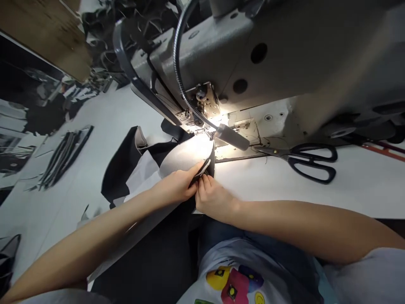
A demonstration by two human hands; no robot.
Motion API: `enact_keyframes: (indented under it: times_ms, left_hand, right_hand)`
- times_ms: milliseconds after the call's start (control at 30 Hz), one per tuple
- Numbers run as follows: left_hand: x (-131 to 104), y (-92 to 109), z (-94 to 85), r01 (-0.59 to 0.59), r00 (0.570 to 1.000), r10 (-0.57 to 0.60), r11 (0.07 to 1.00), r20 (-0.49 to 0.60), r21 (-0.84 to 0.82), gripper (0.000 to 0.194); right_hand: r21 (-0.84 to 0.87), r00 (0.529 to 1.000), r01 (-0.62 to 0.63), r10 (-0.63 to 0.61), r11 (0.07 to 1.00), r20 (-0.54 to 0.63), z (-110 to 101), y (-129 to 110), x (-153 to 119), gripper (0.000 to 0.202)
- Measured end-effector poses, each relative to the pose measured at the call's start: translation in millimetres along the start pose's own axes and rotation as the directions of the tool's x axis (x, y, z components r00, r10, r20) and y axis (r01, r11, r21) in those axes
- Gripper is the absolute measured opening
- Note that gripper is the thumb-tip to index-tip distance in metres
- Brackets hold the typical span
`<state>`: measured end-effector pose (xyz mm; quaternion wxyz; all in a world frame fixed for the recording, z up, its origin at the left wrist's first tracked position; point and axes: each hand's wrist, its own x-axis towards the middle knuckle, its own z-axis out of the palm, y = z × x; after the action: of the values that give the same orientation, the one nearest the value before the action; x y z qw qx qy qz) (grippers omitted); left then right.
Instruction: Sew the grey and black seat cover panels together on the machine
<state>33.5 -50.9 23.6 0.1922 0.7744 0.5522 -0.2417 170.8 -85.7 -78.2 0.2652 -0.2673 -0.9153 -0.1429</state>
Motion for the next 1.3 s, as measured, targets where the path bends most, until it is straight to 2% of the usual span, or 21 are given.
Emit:
enact_keyframes:
  times_ms: [67, 133, 233, 300, 467, 667, 833, 967, 1033, 1167, 1300]
  left_hand:
    - [3, 0, -0.6, 0.044, 0.999, -0.044, 0.999, 0.017, 0.005, 0.073]
    - [6, -4, -1.8, 0.023, 0.999, -0.021, 0.997, 0.036, -0.074, 0.076]
    - [11, -10, -1.9, -0.129, 0.99, 0.139, 0.947, 0.011, -0.295, 0.078]
    - [15, -13, -0.5, -0.201, 0.978, 0.209, 0.91, -0.016, -0.362, 0.076]
    - [24, -16, 1.8, -0.227, 0.973, 0.227, 0.908, -0.041, -0.351, 0.074]
    - [43, -14, -7.1, -0.3, 0.954, 0.278, 0.89, -0.112, -0.342, 0.062]
    - [61, -15, -15.0, -0.238, 0.969, 0.21, 0.936, -0.131, -0.26, 0.055]
    - [70, -18, -19.6, -0.18, 0.977, 0.159, 0.973, -0.142, -0.144, 0.059]
    - [70, -17, -20.5, -0.159, 0.979, 0.144, 0.982, -0.144, -0.101, 0.061]
    - [63, -10, -15.9, 0.01, 0.981, -0.013, 1.0, -0.194, -0.02, 0.064]
    - [59, -6, -8.4, 0.016, 0.966, -0.017, 1.0, -0.259, -0.007, 0.06]
  right_hand:
    - [-0.029, 0.999, -0.025, 0.025, 0.999, -0.025, -2, -2, 0, 0.031]
    - [-0.037, 0.999, -0.035, 0.034, 0.999, -0.03, -1, -3, -1, 0.031]
    - [0.012, 1.0, -0.011, 0.011, 1.0, 0.001, 1, -3, -2, 0.029]
    - [0.061, 0.999, -0.003, 0.0, 0.998, 0.042, 1, -3, -2, 0.028]
    - [0.058, 0.997, -0.026, 0.022, 0.998, 0.074, 1, -4, -2, 0.029]
    - [0.026, 0.995, -0.072, 0.07, 0.997, 0.072, 5, 9, -1, 0.032]
    - [0.004, 0.99, -0.096, 0.095, 0.995, 0.101, 8, 31, 4, 0.034]
    - [-0.039, 0.988, -0.067, 0.072, 0.997, 0.138, 11, 46, 4, 0.037]
    - [0.019, 0.99, -0.066, 0.063, 0.998, 0.123, 14, 51, 1, 0.038]
    - [0.127, 0.99, -0.089, 0.074, 0.988, 0.117, 18, 59, -3, 0.036]
    - [0.23, 0.974, -0.137, 0.089, 0.963, 0.208, 13, 70, 3, 0.027]
